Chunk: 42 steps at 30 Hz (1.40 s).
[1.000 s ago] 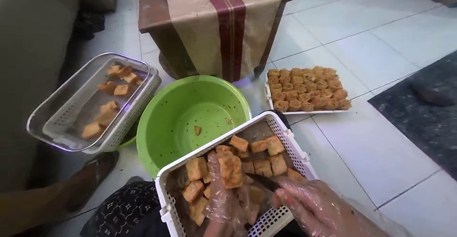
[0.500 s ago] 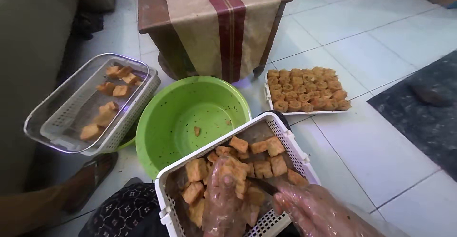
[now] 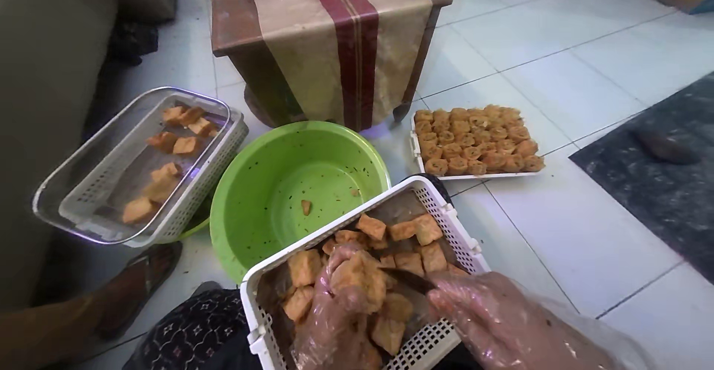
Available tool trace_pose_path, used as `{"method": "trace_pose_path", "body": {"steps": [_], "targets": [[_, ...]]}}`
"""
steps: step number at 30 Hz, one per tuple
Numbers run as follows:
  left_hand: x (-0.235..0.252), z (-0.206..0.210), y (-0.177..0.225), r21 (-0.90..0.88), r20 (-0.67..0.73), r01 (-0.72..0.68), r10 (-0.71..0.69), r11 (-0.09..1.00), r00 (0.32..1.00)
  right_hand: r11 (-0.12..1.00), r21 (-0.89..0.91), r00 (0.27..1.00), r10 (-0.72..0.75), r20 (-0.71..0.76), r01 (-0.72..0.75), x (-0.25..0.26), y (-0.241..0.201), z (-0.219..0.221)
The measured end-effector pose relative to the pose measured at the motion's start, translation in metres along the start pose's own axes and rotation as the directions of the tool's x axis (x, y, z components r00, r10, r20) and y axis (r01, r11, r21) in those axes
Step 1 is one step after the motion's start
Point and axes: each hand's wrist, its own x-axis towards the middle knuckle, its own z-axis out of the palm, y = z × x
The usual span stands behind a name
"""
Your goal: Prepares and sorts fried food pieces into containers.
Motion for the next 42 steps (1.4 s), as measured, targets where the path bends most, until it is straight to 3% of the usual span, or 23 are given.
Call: {"method": "trace_pose_path", "body": {"steps": [3,6,9,11,13,17,23,26,29,33,38,40,42], "targets": [[0.006,0.020,0.006,-0.023,-0.083,0.002,-0.004,1.000,0.997,0.999,-0.038,0.998,0.026,0.064,-0.024,0.005,-0.012,0.010],[0.014,0.033,0.006,-0.201,-0.251,0.015,-0.066,0.980,0.966,0.997,-0.026,0.981,0.074,0.178,-0.070,0.005,-0.014,0.012],[0.015,0.031,0.001,-0.050,-0.333,-0.096,0.074,0.994,0.940,0.999,-0.017,0.989,0.046,0.139,-0.044,0.000,-0.017,0.010],[0.013,0.019,-0.004,0.134,-0.187,-0.211,0.234,0.968,0.954,1.000,-0.013,0.995,0.021,0.097,-0.020,-0.002,-0.020,0.007],[0.010,0.006,-0.003,0.298,-0.029,-0.278,0.300,0.913,0.953,1.000,-0.015,0.996,0.005,0.087,-0.004,-0.002,-0.022,0.004],[0.005,-0.002,0.009,0.493,0.157,-0.309,0.266,0.813,0.951,0.997,-0.079,0.991,0.023,0.132,-0.013,-0.001,-0.027,0.001],[0.013,-0.003,0.028,0.715,0.404,-0.470,0.242,0.518,0.882,0.993,-0.103,0.963,0.082,0.256,-0.057,0.002,-0.022,0.004],[0.011,0.004,0.034,0.791,0.435,-0.475,0.190,0.387,0.880,0.982,-0.189,0.979,0.020,0.204,0.019,-0.002,-0.026,0.003],[0.010,0.016,0.033,0.825,0.459,-0.488,0.166,0.286,0.873,0.961,-0.269,0.948,0.138,0.288,-0.058,0.004,-0.036,0.006],[0.008,0.038,0.041,0.885,0.412,-0.413,0.051,0.213,0.910,0.948,-0.306,0.953,0.169,0.250,-0.088,0.007,-0.033,0.021],[0.009,0.018,0.015,0.836,0.512,-0.520,0.093,0.176,0.854,0.957,-0.281,0.939,0.162,0.304,-0.074,0.004,-0.016,0.021],[0.009,0.011,0.012,0.853,0.498,-0.493,0.012,0.169,0.867,0.965,-0.253,0.936,0.153,0.318,-0.072,-0.005,-0.008,0.007],[0.007,0.003,0.011,0.908,0.418,-0.415,-0.071,0.055,0.906,0.974,-0.210,0.956,0.136,0.260,-0.081,-0.020,0.008,-0.012]]}}
